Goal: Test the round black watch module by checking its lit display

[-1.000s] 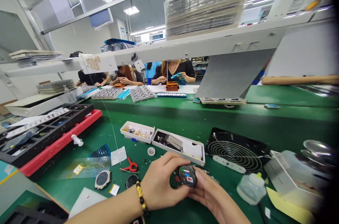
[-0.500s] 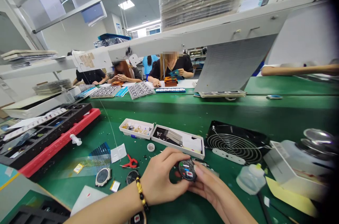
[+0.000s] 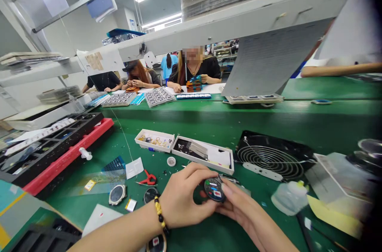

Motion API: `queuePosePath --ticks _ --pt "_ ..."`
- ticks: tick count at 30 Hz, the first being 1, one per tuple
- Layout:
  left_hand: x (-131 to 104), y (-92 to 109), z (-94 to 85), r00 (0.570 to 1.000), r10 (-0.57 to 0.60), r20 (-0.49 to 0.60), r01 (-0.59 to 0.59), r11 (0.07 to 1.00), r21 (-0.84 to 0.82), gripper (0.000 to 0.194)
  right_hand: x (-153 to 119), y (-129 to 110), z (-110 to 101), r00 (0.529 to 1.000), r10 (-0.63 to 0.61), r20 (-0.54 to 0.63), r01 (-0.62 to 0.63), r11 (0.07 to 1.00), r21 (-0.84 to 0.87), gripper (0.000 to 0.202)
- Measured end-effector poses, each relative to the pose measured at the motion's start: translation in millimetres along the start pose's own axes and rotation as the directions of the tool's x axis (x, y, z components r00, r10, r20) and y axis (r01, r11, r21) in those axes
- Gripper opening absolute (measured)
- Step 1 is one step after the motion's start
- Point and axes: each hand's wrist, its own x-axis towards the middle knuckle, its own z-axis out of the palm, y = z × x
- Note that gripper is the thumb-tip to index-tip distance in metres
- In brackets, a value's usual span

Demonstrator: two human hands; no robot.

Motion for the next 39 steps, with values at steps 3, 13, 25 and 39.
queuePosePath --ticks 3,13,25,39 --pt "-0.6 0.3 0.5 1.000 0.001 -0.004 -0.001 1.000 0.001 0.051 0.1 0.3 -0.3 1.000 -0.001 -0.005 0.001 1.000 -0.008 0.069" --pt "0.1 0.7 -0.4 1.000 -0.006 -0.004 0.006 1.000 0.007 0.051 -2.5 -0.6 1.9 1.000 -0.009 -0.019 0.008 1.000 -0.019 0.067" --pt "-0.3 0.2 0.1 1.000 -0.001 0.002 0.001 1.000 0.013 0.051 -3.1 -0.6 0.5 1.000 -0.021 -0.019 0.020 0.999 -0.033 0.065" --pt "-1.1 -1.0 0.9 1.000 0.002 0.002 -0.002 1.000 0.008 0.053 -6.7 -3.9 -3.8 0.999 0.032 -0.042 -0.036 0.994 -0.104 0.079"
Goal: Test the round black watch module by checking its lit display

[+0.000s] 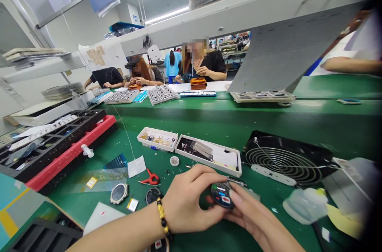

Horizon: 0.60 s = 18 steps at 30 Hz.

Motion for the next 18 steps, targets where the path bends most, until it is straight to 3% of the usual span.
queuePosePath --ticks 18 --pt "-0.5 0.3 0.0 1.000 0.008 0.003 -0.008 1.000 0.009 0.053 -1.5 -1.3 2.1 1.000 -0.004 -0.026 0.005 1.000 0.003 0.078"
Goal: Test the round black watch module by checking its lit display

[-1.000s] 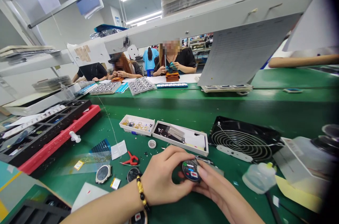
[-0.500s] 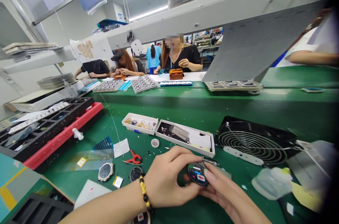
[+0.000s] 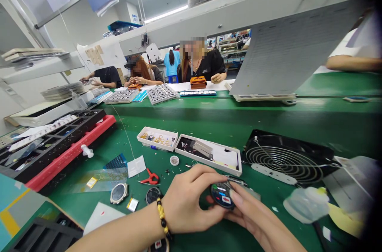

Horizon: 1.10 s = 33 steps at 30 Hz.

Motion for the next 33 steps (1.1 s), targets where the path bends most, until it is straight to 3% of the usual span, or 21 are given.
queuePosePath --ticks 33 --pt "-0.9 -0.9 1.2 1.000 0.002 -0.012 -0.002 1.000 0.007 0.051 0.7 2.2 -0.7 1.000 0.024 -0.011 -0.024 1.000 0.008 0.086"
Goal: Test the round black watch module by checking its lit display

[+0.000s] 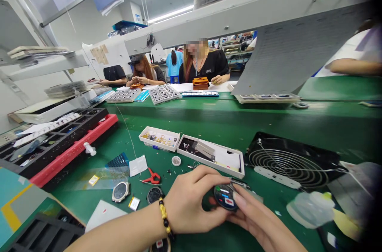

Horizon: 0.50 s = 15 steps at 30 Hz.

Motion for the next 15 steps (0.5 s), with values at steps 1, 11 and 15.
queuePosePath --ticks 1,11,15 --pt "-0.1 -0.3 0.0 1.000 0.002 -0.003 -0.002 1.000 0.003 0.051 -0.4 -0.5 0.1 1.000 -0.001 -0.004 0.001 1.000 0.003 0.087" --pt "0.4 -1.7 -0.2 1.000 0.006 0.001 -0.006 1.000 0.004 0.052 1.2 2.1 0.7 1.000 0.002 -0.001 -0.002 1.000 0.019 0.083" --pt "-0.2 -0.5 -0.2 1.000 0.006 0.004 -0.006 1.000 0.003 0.052 3.3 4.4 0.1 1.000 0.005 0.000 -0.005 0.999 0.045 0.084"
